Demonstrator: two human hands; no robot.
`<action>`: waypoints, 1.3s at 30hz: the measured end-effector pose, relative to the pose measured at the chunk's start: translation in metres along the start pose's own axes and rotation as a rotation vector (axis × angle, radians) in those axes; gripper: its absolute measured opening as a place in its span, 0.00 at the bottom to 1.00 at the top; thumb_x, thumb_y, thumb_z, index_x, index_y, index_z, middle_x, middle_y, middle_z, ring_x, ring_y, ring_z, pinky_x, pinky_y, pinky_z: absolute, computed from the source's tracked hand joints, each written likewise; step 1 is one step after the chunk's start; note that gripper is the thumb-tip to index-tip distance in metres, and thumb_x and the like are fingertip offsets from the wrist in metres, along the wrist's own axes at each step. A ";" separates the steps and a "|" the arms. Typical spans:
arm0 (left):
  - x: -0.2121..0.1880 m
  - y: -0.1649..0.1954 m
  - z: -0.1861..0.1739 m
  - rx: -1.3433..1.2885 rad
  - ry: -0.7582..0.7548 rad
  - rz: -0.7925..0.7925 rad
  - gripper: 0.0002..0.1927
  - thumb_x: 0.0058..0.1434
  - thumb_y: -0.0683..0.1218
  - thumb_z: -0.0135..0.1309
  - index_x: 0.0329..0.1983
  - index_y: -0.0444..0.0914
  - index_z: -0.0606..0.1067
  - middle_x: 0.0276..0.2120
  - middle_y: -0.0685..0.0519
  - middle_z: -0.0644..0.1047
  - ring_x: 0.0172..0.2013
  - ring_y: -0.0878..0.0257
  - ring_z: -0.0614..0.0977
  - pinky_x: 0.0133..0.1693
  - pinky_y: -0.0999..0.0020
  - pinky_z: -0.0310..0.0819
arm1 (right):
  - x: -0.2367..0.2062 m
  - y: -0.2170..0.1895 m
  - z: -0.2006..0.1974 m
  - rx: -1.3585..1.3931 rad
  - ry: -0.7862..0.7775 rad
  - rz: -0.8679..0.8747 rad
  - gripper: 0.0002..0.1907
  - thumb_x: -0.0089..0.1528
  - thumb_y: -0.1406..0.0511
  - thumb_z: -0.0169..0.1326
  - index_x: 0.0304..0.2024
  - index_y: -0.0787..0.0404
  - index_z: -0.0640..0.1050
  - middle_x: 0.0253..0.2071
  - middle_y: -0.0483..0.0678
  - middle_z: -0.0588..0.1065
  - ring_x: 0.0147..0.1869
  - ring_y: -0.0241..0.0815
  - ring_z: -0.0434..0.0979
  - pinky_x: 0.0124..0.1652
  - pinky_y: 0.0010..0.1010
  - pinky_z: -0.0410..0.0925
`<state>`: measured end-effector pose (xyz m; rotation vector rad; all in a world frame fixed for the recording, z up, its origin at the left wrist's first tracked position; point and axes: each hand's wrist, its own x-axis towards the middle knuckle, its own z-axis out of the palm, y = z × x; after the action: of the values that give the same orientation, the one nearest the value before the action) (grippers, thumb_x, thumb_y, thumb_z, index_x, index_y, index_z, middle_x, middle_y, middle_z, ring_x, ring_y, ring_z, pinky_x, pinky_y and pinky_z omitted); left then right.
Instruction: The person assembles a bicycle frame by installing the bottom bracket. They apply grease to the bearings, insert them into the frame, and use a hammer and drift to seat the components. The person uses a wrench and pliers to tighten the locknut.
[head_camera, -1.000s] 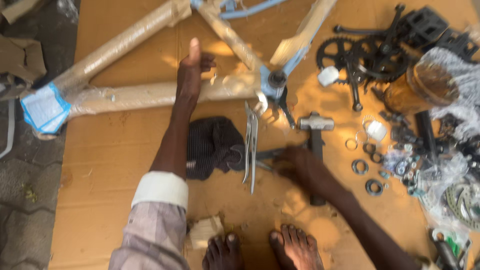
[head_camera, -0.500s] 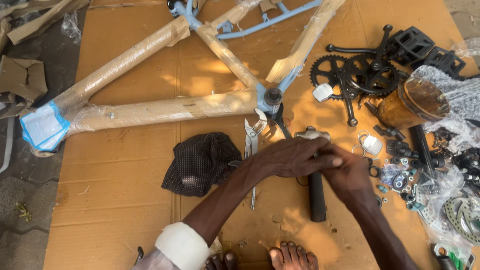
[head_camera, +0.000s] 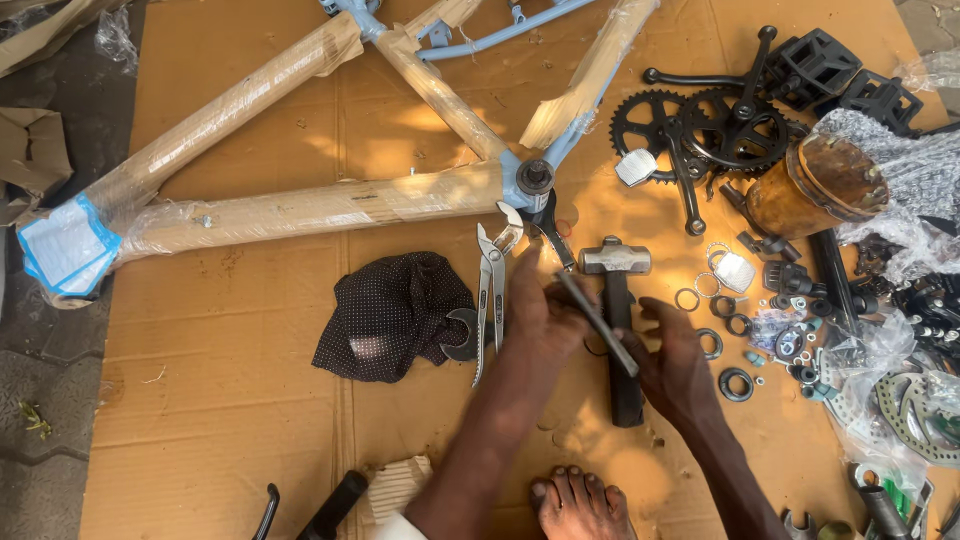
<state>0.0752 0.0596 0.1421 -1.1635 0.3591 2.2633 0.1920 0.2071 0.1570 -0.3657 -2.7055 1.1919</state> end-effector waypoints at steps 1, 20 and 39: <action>0.001 -0.010 -0.007 -0.023 -0.085 -0.014 0.23 0.67 0.59 0.50 0.28 0.35 0.69 0.20 0.47 0.70 0.22 0.56 0.75 0.27 0.63 0.75 | -0.002 0.005 0.007 0.047 -0.020 -0.027 0.27 0.60 0.64 0.59 0.60 0.64 0.70 0.52 0.58 0.74 0.48 0.50 0.79 0.41 0.37 0.73; -0.017 -0.052 -0.025 0.955 0.046 0.592 0.15 0.62 0.47 0.56 0.47 0.33 0.72 0.41 0.47 0.78 0.41 0.60 0.80 0.42 0.65 0.76 | -0.021 -0.018 0.029 0.299 0.237 -0.079 0.24 0.57 0.77 0.43 0.55 0.64 0.76 0.61 0.56 0.73 0.67 0.52 0.73 0.61 0.43 0.69; -0.062 -0.017 0.046 0.095 -0.229 0.499 0.06 0.67 0.41 0.51 0.46 0.41 0.72 0.40 0.51 0.79 0.42 0.62 0.83 0.49 0.65 0.79 | 0.015 0.002 0.017 -0.068 -0.140 0.242 0.29 0.55 0.53 0.66 0.49 0.65 0.73 0.40 0.56 0.73 0.41 0.51 0.77 0.40 0.42 0.72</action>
<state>0.0839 0.0728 0.2201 -0.8166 0.7208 2.7358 0.1741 0.2005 0.1445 -0.6591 -2.8928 1.2283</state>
